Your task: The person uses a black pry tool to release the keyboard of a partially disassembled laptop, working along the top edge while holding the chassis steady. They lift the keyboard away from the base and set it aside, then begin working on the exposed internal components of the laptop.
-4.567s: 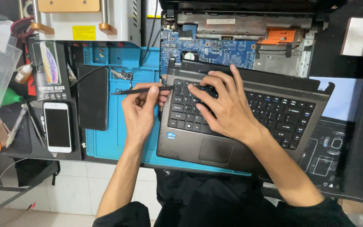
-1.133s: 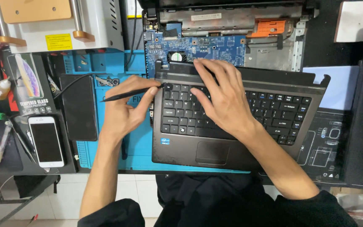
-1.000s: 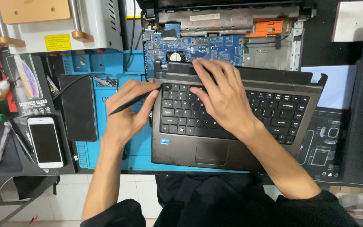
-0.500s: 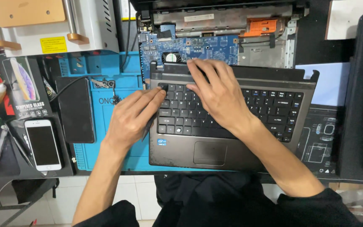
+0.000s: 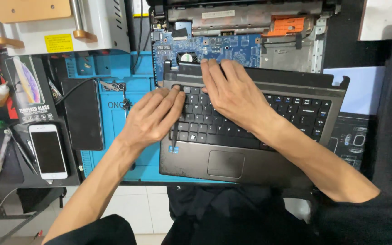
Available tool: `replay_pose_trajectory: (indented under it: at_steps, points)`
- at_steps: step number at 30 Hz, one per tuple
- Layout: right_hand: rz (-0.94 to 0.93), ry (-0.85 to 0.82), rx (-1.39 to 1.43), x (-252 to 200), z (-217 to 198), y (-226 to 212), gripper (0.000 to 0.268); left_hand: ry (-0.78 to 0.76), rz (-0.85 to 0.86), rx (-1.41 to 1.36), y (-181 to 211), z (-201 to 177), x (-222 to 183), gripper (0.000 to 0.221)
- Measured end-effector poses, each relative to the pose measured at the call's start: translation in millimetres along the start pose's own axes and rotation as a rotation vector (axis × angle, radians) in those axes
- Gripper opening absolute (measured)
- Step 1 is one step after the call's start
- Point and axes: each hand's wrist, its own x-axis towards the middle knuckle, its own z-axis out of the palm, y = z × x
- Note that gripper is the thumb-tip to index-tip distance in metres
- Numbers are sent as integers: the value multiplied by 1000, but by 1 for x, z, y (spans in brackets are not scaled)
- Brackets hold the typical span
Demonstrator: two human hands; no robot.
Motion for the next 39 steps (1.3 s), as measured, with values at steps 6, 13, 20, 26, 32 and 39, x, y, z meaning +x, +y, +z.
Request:
replay_pose_trajectory:
  at_steps: [6, 13, 20, 26, 32, 39]
  points:
    - [8, 73, 101, -5, 6, 5, 54, 158, -482, -484, 4, 2, 3, 24]
    - [79, 76, 264, -6, 5, 6, 55, 83, -482, -538, -2, -3, 11, 22]
    - [38, 62, 195, -4, 8, 7, 55, -13, 86, 104, -2, 1, -1, 37]
    - [-54, -1, -16, 0, 4, 7, 55, 91, -276, -360, -1, 9, -1, 37]
    - [-60, 48, 17, -2, 5, 11, 55, 151, -271, -438, 4, 6, 0, 47]
    - [90, 80, 672, -19, 0, 22, 55, -4, 27, -81, 0, 0, 11, 39]
